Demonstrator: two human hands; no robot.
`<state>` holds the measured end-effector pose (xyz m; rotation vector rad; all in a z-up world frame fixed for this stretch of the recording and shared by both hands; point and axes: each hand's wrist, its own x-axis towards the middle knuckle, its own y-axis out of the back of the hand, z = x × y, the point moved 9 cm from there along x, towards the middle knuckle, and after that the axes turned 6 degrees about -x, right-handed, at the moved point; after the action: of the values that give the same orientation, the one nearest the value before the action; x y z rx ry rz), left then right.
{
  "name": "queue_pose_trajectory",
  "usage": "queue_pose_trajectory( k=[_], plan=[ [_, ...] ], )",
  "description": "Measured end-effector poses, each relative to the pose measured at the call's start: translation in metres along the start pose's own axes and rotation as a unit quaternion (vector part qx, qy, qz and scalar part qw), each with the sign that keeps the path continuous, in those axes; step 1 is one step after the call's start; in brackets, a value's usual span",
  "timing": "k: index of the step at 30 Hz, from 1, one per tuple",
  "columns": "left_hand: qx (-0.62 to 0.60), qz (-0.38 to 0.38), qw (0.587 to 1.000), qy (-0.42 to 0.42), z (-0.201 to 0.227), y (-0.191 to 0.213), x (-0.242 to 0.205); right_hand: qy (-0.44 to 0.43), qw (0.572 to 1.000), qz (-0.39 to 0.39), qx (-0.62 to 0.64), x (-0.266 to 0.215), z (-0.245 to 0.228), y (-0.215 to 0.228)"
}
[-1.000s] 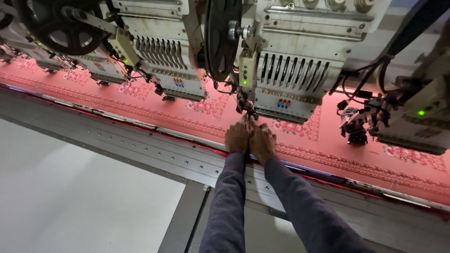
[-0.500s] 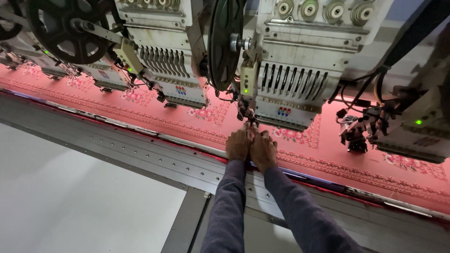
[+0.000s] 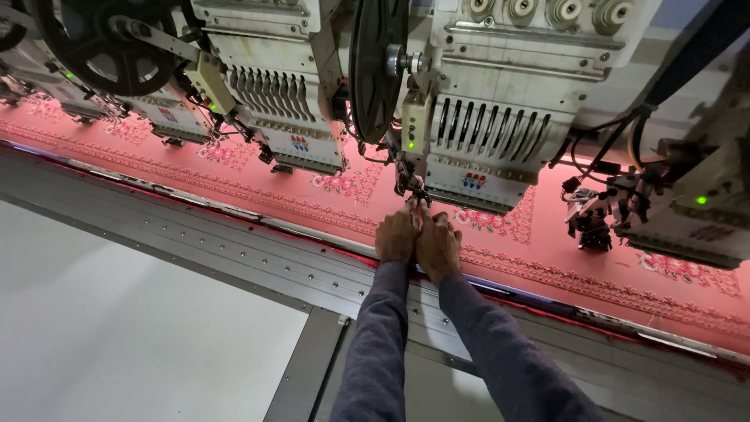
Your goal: The person threads pink thread through the needle mechanisms of a row of industrial embroidery machines. They pull the thread through the eye of the needle and guide it into the machine's tension system, repeating this process across multiple units.
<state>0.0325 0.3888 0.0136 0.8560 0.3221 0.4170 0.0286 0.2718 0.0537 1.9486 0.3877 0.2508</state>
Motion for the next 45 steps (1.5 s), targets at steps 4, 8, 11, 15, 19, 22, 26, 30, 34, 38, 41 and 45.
queue_pose_trajectory(
  k=[4, 8, 11, 15, 19, 22, 26, 30, 34, 38, 41, 45],
  plan=[
    [-0.008, 0.007, 1.000, 0.015, -0.008, -0.013, 0.012, 0.005, 1.000, -0.006, -0.004, 0.002, 0.002, 0.000],
    [-0.007, 0.002, 1.000, 0.013, 0.001, 0.003, -0.003, 0.007, 1.000, -0.013, 0.011, -0.007, -0.004, 0.008],
    [-0.029, -0.014, 0.999, 0.001, 0.013, 0.010, -0.007, 0.005, 1.000, -0.012, 0.003, -0.005, -0.004, 0.011],
    [-0.018, -0.007, 1.000, 0.001, 0.010, 0.010, -0.008, 0.006, 1.000, -0.015, -0.002, -0.003, -0.005, 0.005],
    [0.028, 0.007, 1.000, 0.008, 0.026, 0.030, -0.030, 0.012, 1.000, -0.024, -0.003, -0.005, -0.008, 0.005],
    [-0.017, -0.007, 1.000, -0.004, 0.014, 0.013, -0.011, 0.006, 1.000, -0.020, 0.006, -0.006, -0.004, 0.010],
    [-0.018, -0.002, 1.000, 0.000, 0.015, 0.015, -0.009, 0.015, 1.000, 0.000, -0.004, -0.003, -0.005, 0.008],
    [-0.002, 0.015, 1.000, 0.026, 0.014, 0.022, -0.012, 0.022, 1.000, 0.000, -0.005, -0.003, -0.005, 0.002],
    [-0.008, 0.001, 0.999, 0.037, 0.031, 0.038, -0.035, 0.014, 1.000, -0.004, -0.009, -0.005, -0.004, 0.004],
    [-0.006, 0.015, 1.000, 0.011, 0.018, 0.021, -0.015, 0.012, 1.000, 0.017, 0.002, -0.009, -0.008, 0.017],
    [0.002, 0.026, 1.000, 0.012, 0.025, 0.032, -0.025, 0.020, 1.000, 0.011, -0.016, -0.008, -0.006, 0.010],
    [-0.017, 0.031, 0.999, 0.020, 0.013, 0.017, -0.012, 0.026, 0.999, 0.026, -0.020, -0.001, -0.004, 0.004]
  ],
)
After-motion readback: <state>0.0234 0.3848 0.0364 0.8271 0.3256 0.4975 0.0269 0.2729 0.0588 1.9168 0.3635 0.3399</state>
